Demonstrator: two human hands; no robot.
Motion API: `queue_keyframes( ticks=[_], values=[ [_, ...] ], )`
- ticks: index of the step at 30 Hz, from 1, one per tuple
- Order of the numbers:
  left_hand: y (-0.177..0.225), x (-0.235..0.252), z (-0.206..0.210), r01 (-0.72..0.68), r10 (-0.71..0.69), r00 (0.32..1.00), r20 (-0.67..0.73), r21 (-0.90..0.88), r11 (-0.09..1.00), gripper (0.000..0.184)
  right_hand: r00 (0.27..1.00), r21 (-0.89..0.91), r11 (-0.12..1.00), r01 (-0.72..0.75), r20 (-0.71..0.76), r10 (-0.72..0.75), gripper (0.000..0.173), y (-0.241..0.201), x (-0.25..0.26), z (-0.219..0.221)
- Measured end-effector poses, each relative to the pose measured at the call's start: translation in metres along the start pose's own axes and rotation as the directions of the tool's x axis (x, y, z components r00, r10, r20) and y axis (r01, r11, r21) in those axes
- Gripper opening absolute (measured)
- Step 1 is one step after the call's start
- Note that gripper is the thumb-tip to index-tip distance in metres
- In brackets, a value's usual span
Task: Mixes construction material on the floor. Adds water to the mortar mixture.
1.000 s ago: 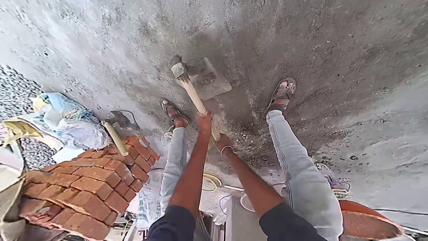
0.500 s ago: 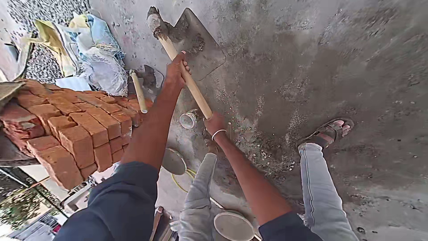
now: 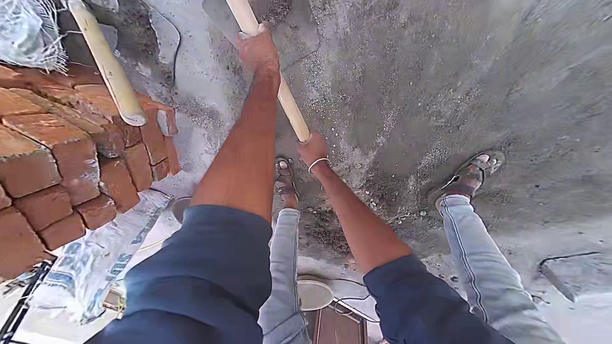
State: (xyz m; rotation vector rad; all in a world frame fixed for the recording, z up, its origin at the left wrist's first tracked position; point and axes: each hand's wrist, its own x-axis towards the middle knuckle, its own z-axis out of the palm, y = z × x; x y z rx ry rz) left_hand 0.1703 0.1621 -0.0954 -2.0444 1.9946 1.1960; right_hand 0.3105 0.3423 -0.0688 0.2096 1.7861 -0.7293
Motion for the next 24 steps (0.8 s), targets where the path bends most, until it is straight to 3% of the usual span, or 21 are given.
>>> queue_keyframes(
  ticks=[3, 6, 9, 14, 17, 19, 21, 24],
  values=[
    [-0.03, -0.016, -0.002, 0.099, -0.099, 0.995, -0.01, 0.013, 0.995, 0.033, 0.998, -0.087, 0.995, -0.055, 0.035, 0.058, 0.039, 0.019, -0.018, -0.008],
    [-0.065, -0.057, 0.006, 0.155, -0.16, 0.987, 0.028, 0.118, 0.981, 0.036, 0.987, -0.056, 0.986, -0.156, 0.029, 0.158, 0.036, 0.058, -0.055, 0.008],
    [-0.106, -0.105, 0.01, 0.193, -0.203, 0.978, 0.04, 0.18, 0.965, 0.035, 0.974, 0.007, 0.975, -0.223, 0.052, 0.222, 0.039, 0.108, -0.093, 0.015],
    [-0.171, -0.194, 0.019, 0.284, -0.305, 0.95, 0.067, 0.219, 0.934, 0.039, 0.945, -0.135, 0.947, -0.29, 0.118, 0.306, 0.043, 0.197, -0.13, -0.004],
    [-0.231, -0.258, 0.024, 0.356, -0.409, 0.906, 0.112, 0.326, 0.876, 0.042, 0.893, -0.161, 0.901, -0.403, 0.149, 0.426, 0.049, 0.27, -0.177, 0.005],
    [-0.276, -0.31, 0.022, 0.391, -0.478, 0.859, 0.18, 0.37, 0.842, 0.043, 0.803, -0.205, 0.814, -0.544, 0.156, 0.575, 0.056, 0.33, -0.217, 0.018],
    [-0.318, -0.372, 0.011, 0.448, -0.523, 0.826, 0.209, 0.32, 0.835, 0.042, 0.702, -0.289, 0.727, -0.624, 0.203, 0.683, 0.056, 0.382, -0.259, 0.015],
    [-0.356, -0.453, -0.024, 0.581, -0.588, 0.779, 0.217, 0.1, 0.808, 0.029, 0.628, -0.425, 0.697, -0.577, 0.315, 0.711, 0.052, 0.432, -0.311, -0.003]
  ],
)
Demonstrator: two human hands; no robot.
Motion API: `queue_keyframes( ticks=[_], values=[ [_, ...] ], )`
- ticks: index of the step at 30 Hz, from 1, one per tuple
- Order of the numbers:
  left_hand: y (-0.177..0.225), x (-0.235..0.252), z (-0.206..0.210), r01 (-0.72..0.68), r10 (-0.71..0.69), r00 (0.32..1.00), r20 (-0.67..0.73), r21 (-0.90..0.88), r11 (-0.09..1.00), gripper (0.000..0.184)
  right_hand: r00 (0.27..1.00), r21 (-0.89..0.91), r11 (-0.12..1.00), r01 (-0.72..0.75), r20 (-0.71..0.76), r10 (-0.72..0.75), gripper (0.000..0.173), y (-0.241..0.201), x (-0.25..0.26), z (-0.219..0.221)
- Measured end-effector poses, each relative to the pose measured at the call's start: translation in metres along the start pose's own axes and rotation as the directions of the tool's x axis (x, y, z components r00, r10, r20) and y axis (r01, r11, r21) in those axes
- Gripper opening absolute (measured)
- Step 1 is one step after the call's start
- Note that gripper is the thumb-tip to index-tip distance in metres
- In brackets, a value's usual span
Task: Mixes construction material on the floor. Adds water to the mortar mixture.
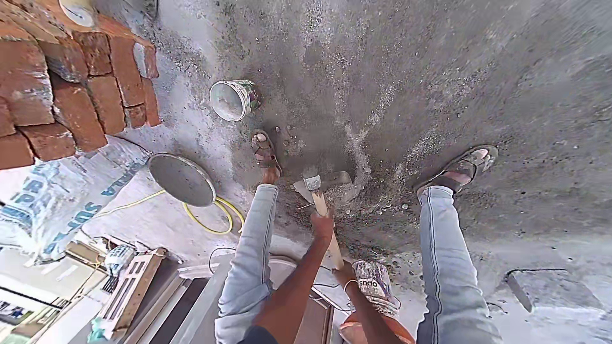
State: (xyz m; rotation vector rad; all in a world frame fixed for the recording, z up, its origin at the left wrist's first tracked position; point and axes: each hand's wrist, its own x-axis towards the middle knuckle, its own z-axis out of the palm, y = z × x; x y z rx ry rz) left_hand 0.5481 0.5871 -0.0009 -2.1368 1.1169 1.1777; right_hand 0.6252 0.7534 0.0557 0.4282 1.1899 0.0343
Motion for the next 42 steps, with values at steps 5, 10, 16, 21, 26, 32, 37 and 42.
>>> queue_keyframes(
  ticks=[5, 10, 16, 21, 26, 32, 37, 42],
  values=[
    [0.009, -0.025, -0.043, -0.003, 0.013, 0.997, 0.082, -0.13, 0.992, 0.021, 1.0, -0.032, 0.999, 0.023, 0.011, -0.022, 0.053, -0.027, -0.026, 0.025],
    [0.194, 0.061, -0.083, -0.434, 0.444, 0.864, 0.236, -0.097, 0.896, 0.018, 0.94, 0.243, 0.912, 0.331, -0.173, -0.295, 0.056, -0.23, -0.05, -0.007],
    [0.404, 0.15, -0.089, -0.63, 0.625, 0.764, 0.158, -0.024, 0.776, 0.018, 0.778, 0.49, 0.608, 0.625, -0.454, -0.434, 0.03, -0.432, -0.057, -0.037],
    [0.343, 0.173, -0.098, -0.59, 0.584, 0.805, 0.103, 0.237, 0.772, 0.036, 0.839, 0.566, 0.622, 0.542, -0.403, -0.365, 0.028, -0.412, -0.043, 0.025],
    [0.241, 0.18, -0.109, -0.505, 0.531, 0.847, 0.043, 0.378, 0.776, 0.04, 0.92, 0.551, 0.737, 0.39, -0.27, -0.285, 0.033, -0.351, -0.025, 0.077],
    [0.151, 0.182, -0.121, -0.358, 0.369, 0.929, -0.001, 0.235, 0.903, 0.034, 0.956, 0.407, 0.866, 0.291, -0.16, -0.246, 0.049, -0.279, -0.005, 0.097],
    [0.019, 0.154, -0.107, -0.004, 0.006, 0.982, 0.189, -0.009, 1.0, 0.017, 0.998, 0.252, 0.967, 0.04, -0.062, -0.025, 0.043, -0.139, 0.036, 0.129],
    [-0.102, 0.028, -0.093, 0.229, -0.187, 0.95, 0.25, -0.148, 0.962, 0.011, 0.971, -0.168, 0.971, -0.168, 0.142, 0.193, 0.05, 0.024, 0.022, 0.094]
  ],
)
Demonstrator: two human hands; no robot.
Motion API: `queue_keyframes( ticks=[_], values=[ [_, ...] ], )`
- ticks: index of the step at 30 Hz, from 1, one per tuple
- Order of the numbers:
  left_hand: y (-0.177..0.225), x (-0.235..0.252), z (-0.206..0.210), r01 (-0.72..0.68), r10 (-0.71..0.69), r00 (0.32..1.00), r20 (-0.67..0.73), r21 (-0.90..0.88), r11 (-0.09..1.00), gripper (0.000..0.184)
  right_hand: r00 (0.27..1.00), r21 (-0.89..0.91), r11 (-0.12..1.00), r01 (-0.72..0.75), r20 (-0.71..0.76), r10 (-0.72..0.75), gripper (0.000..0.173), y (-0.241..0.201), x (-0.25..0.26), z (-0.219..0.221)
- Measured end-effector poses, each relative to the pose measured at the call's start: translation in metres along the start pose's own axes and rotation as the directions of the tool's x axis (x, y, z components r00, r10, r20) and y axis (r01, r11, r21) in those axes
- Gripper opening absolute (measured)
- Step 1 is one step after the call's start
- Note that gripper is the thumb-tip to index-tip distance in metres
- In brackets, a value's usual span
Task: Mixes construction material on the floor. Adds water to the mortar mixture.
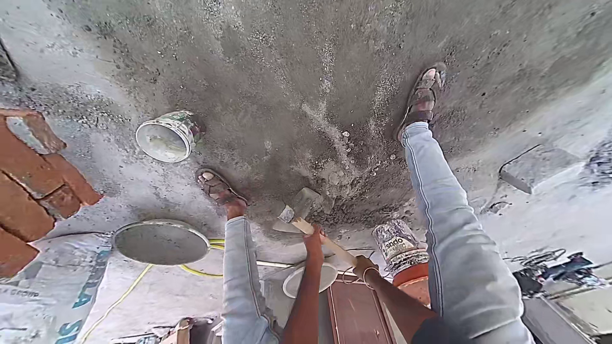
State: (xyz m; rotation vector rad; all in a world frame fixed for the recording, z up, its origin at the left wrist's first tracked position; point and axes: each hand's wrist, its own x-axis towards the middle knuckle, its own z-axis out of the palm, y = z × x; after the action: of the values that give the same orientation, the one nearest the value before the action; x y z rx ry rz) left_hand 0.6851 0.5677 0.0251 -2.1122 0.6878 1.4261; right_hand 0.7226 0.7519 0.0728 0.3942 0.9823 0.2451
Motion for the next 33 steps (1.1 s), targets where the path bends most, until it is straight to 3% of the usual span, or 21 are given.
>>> queue_keyframes(
  ticks=[2, 5, 8, 12, 13, 15, 17, 20, 23, 27, 30, 33],
  values=[
    [-0.024, -0.039, 0.003, 0.006, -0.006, 1.0, 0.012, -0.016, 1.0, 0.009, 0.999, -0.03, 0.999, -0.027, 0.021, 0.028, 0.052, 0.024, -0.025, -0.005],
    [0.019, -0.063, 0.03, -0.078, 0.078, 0.996, 0.032, 0.008, 0.997, 0.006, 0.993, 0.104, 0.992, 0.067, -0.106, -0.056, 0.049, 0.006, -0.032, -0.025],
    [0.145, -0.062, 0.08, -0.339, 0.335, 0.939, 0.073, 0.039, 0.94, 0.009, 0.942, 0.25, 0.926, 0.284, -0.254, -0.22, 0.05, -0.083, -0.054, -0.098],
    [0.325, -0.065, 0.177, -0.713, 0.704, 0.694, 0.15, 0.009, 0.701, 0.014, 0.774, 0.353, 0.725, 0.591, -0.5, -0.388, 0.046, -0.183, -0.139, -0.238],
    [0.354, -0.064, 0.204, -0.763, 0.753, 0.641, 0.147, 0.015, 0.647, 0.015, 0.743, 0.37, 0.681, 0.632, -0.541, -0.395, 0.041, -0.197, -0.153, -0.266],
    [0.378, -0.055, 0.246, -0.795, 0.783, 0.607, 0.134, 0.075, 0.603, 0.015, 0.762, 0.421, 0.655, 0.628, -0.504, -0.407, 0.039, -0.201, -0.168, -0.304],
    [0.36, -0.039, 0.269, -0.775, 0.772, 0.631, 0.078, 0.117, 0.621, 0.015, 0.796, 0.459, 0.663, 0.592, -0.459, -0.394, 0.039, -0.182, -0.156, -0.31],
    [0.292, -0.023, 0.265, -0.723, 0.73, 0.683, -0.028, 0.113, 0.681, 0.015, 0.832, 0.457, 0.713, 0.531, -0.441, -0.337, 0.043, -0.131, -0.111, -0.284],
    [0.203, -0.015, 0.238, -0.568, 0.581, 0.813, -0.019, 0.186, 0.801, 0.015, 0.921, 0.429, 0.822, 0.375, -0.27, -0.28, 0.049, -0.081, -0.074, -0.232],
    [0.102, -0.001, 0.209, -0.299, 0.307, 0.951, 0.041, 0.374, 0.878, 0.017, 0.986, 0.496, 0.853, 0.161, -0.125, -0.113, 0.055, -0.026, -0.032, -0.142],
    [0.052, -0.02, 0.198, -0.238, 0.243, 0.969, 0.033, 0.363, 0.901, 0.016, 0.999, 0.49, 0.871, 0.037, -0.039, -0.02, 0.056, 0.006, -0.015, -0.11],
    [0.001, -0.089, 0.139, -0.115, 0.106, 0.993, 0.046, 0.44, 0.891, 0.012, 0.995, 0.444, 0.891, -0.095, 0.078, 0.067, 0.056, 0.038, -0.003, -0.005]
  ],
)
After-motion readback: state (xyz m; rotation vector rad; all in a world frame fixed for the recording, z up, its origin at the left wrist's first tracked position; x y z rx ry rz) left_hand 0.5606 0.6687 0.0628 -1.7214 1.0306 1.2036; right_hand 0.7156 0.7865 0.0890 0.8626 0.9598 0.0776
